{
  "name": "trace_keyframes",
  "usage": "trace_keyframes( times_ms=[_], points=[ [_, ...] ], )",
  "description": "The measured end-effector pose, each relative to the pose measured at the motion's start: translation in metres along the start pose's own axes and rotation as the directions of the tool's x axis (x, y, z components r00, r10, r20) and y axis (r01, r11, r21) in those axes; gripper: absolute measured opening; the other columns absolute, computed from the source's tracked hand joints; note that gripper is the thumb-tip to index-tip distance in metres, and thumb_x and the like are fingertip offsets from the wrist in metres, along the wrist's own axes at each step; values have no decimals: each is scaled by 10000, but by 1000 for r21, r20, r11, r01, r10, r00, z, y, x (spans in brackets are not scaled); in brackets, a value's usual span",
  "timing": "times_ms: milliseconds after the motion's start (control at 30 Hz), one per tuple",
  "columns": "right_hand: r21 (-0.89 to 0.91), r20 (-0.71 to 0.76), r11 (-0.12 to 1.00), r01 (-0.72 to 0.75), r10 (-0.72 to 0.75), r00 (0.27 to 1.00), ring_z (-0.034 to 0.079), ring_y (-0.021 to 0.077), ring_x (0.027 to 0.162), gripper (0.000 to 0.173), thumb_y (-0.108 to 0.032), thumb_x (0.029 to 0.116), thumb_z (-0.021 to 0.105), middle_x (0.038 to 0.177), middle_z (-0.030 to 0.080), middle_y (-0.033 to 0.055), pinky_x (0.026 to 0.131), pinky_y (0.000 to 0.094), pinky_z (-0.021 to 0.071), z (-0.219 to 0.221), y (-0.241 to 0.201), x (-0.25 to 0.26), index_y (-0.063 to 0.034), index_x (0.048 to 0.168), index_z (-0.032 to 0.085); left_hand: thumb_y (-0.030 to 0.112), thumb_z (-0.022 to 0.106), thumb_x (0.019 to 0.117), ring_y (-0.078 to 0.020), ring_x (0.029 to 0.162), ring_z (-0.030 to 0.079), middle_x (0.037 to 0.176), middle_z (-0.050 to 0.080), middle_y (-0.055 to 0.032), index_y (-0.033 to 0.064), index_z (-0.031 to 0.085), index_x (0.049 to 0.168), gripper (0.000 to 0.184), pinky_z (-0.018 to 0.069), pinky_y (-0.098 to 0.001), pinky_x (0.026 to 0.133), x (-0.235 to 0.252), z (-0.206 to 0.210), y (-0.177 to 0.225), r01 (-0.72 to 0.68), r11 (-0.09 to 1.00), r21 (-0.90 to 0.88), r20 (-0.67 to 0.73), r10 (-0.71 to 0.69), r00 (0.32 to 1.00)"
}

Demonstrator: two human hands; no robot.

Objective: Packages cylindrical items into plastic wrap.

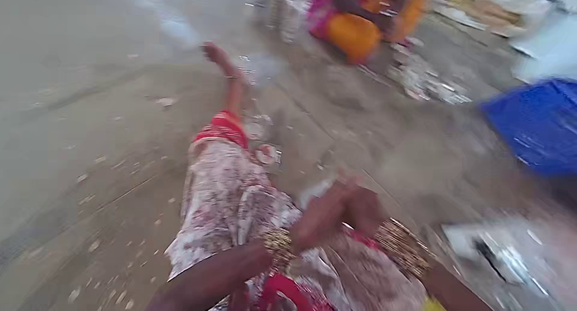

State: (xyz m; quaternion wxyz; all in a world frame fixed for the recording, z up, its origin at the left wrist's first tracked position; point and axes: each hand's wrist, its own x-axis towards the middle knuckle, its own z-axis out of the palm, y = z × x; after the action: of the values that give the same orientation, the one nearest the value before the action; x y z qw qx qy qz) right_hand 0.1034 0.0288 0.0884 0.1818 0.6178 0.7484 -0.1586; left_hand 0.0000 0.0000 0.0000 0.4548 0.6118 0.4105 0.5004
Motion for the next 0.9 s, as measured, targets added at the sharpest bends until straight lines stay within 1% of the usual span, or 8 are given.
trace_keyframes(
  times_ms=[33, 133, 233, 400, 500, 667, 800, 900],
  points=[
    [10, 52, 999, -35, 34, 998, 615, 452, 1192, 354, -204, 1031, 549, 1223, 661, 299, 1025, 579, 437, 2, 2, -4, 52, 1249, 661, 18, 616, 933, -124, 916, 678, 1197, 670, -149, -60, 348, 1525, 654, 565, -321, 824, -3, 4, 5, 38, 999, -7, -36, -38, 999],
    [61, 274, 994, 96, -109, 956, 623, 472, 1152, 356, -268, 1042, 539, 1181, 668, 276, 945, 651, 456, -3, 22, -5, -13, 1269, 642, -9, 617, 909, -132, 842, 675, 1550, 424, -216, 19, 188, 1609, 822, 575, -323, 717, -2, -6, 12, 180, 984, 5, 51, -180, 982],
    [107, 322, 984, 145, -172, 931, 641, 429, 1092, 335, -297, 1033, 575, 1089, 673, 243, 887, 626, 486, -9, 41, -15, 8, 1131, 672, -30, 596, 857, -26, 600, 515, 1610, 310, -213, 37, 149, 1621, 888, 465, -245, 532, -4, -5, 14, 249, 968, -42, 41, -247, 968],
    [311, -256, 910, 274, -198, 946, 688, 349, 904, 225, -146, 1016, 562, 934, 694, 192, 818, 523, 529, -2, 43, -32, 29, 1028, 702, -48, 567, 833, -1, 618, 519, 1623, 306, -186, 83, 143, 1631, 914, 471, -218, 559, -6, -3, 18, 210, 978, -10, 86, -209, 974],
    [268, -41, 949, 165, -160, 986, 663, 403, 1041, 244, -154, 1019, 579, 1062, 677, 228, 906, 574, 506, 1, 31, -16, 15, 1183, 642, -11, 600, 882, -22, 635, 546, 1618, 317, -172, 64, 155, 1626, 871, 500, -237, 581, -8, -1, 13, 104, 994, -17, 106, -101, 989],
    [209, 225, 962, 178, -224, 948, 635, 442, 1079, 223, -137, 987, 616, 1060, 664, 269, 915, 602, 478, 10, 28, -5, 62, 1078, 662, 3, 606, 904, -21, 666, 526, 1591, 363, -185, 35, 221, 1611, 805, 479, -226, 594, -24, 0, 16, 77, 997, -9, 186, -74, 980],
    [291, 82, 926, 239, -273, 959, 663, 441, 997, 234, -176, 1010, 583, 986, 674, 252, 873, 608, 493, 22, 35, -18, 22, 1122, 633, -23, 615, 889, 9, 637, 510, 1634, 269, -206, -24, 250, 1585, 786, 477, -202, 575, -21, -6, 11, 76, 989, -130, 185, -51, 981],
    [392, -47, 867, 309, -317, 947, 682, 357, 869, 215, -215, 989, 614, 880, 681, 178, 794, 557, 516, 37, 48, -22, -16, 1058, 658, 192, 583, 991, 26, 604, 499, 1528, 452, -209, -103, 278, 1533, 689, 460, -195, 537, -15, -21, -9, -1, 984, -180, 150, 29, 988]
  ],
)
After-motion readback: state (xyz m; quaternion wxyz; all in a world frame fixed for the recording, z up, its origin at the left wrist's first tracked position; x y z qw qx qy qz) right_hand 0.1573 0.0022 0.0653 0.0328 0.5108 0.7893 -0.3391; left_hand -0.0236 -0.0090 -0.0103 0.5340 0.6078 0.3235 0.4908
